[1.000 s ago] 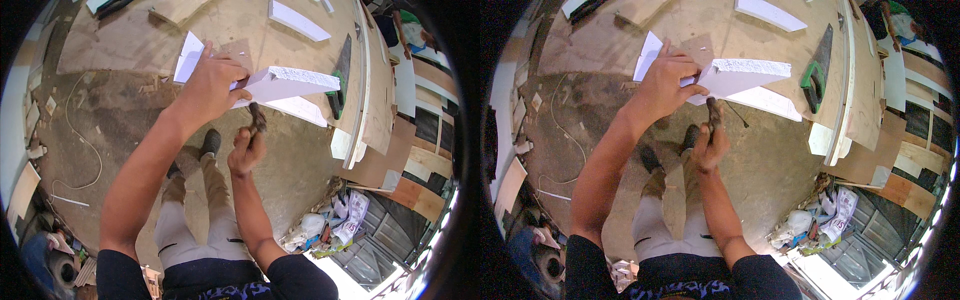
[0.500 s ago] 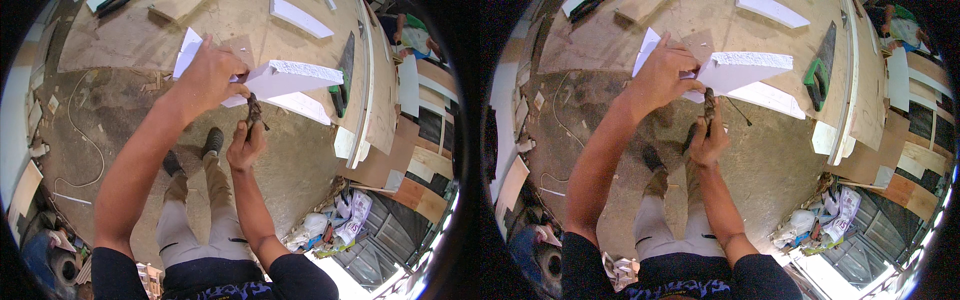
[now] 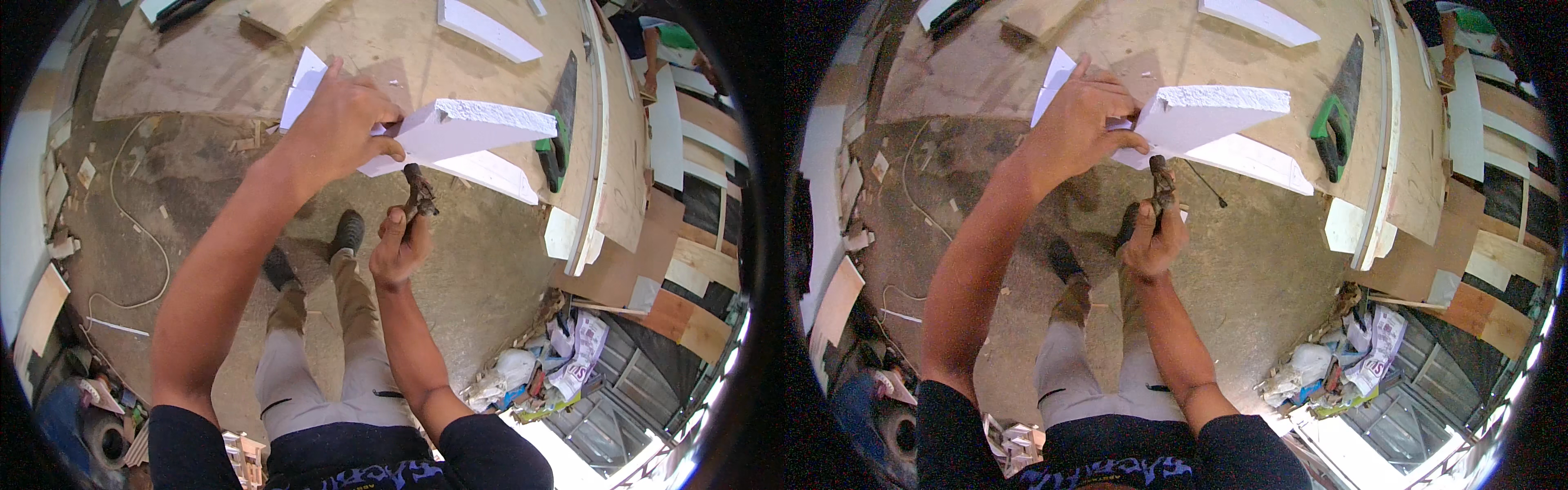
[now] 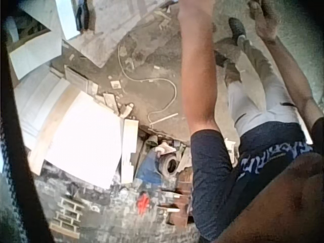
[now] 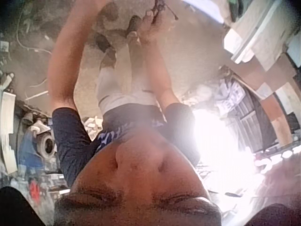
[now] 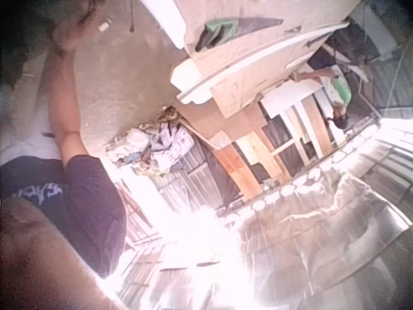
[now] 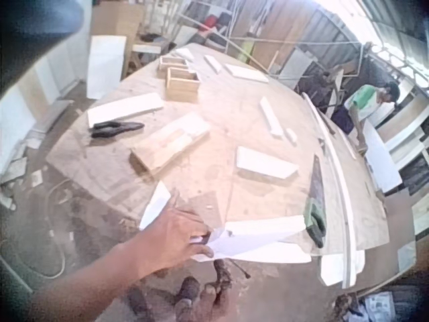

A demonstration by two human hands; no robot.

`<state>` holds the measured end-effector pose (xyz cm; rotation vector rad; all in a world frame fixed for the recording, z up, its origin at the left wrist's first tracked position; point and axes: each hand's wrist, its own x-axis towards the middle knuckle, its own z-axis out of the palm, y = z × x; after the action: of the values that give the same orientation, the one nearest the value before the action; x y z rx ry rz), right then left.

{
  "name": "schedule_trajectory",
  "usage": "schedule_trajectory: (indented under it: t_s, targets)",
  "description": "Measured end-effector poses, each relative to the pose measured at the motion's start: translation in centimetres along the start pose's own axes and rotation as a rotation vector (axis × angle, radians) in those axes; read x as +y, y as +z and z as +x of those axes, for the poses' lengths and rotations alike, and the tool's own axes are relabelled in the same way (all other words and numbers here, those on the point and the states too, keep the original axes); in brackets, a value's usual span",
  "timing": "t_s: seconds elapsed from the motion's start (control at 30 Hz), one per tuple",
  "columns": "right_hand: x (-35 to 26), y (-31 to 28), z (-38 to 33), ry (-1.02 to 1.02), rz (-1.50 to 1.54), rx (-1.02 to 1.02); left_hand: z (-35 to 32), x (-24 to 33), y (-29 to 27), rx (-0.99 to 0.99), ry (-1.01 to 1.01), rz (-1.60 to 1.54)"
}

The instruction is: The person assembles pieces of a white wooden model, aligning wood components and driving small nails into them using a hammer.

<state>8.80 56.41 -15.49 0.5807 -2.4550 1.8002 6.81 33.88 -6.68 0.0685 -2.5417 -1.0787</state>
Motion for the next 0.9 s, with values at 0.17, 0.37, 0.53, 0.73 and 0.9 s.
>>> schedule_trajectory:
  t_s: [0.17,0.37,0.53,0.73,0.9]
  targets:
    - [-1.4,0.2,0.6,0.012,-0.058,-0.041,0.1,-0.1,-0.2,-0.050,-0.028,-0.006]
    - [-1.1,-0.1,0.9,-0.043,-0.074,-0.002,0.1,-0.2,-0.1,-0.027,-0.008,0.016]
    - [-1.6,0.0,0.8,-0.028,-0.096,-0.021,0.2,0.0,-0.6,-0.050,-0.034,0.003]
    - [-1.5,0.1,0.9,-0.010,-0.089,-0.023,0.3,-0.2,-0.6,-0.077,-0.027,0.033]
    - [-1.2,0.4,0.7,-0.029,-0.088,-0.025,0.2,-0.3,-0.3,-0.063,-0.022,0.049]
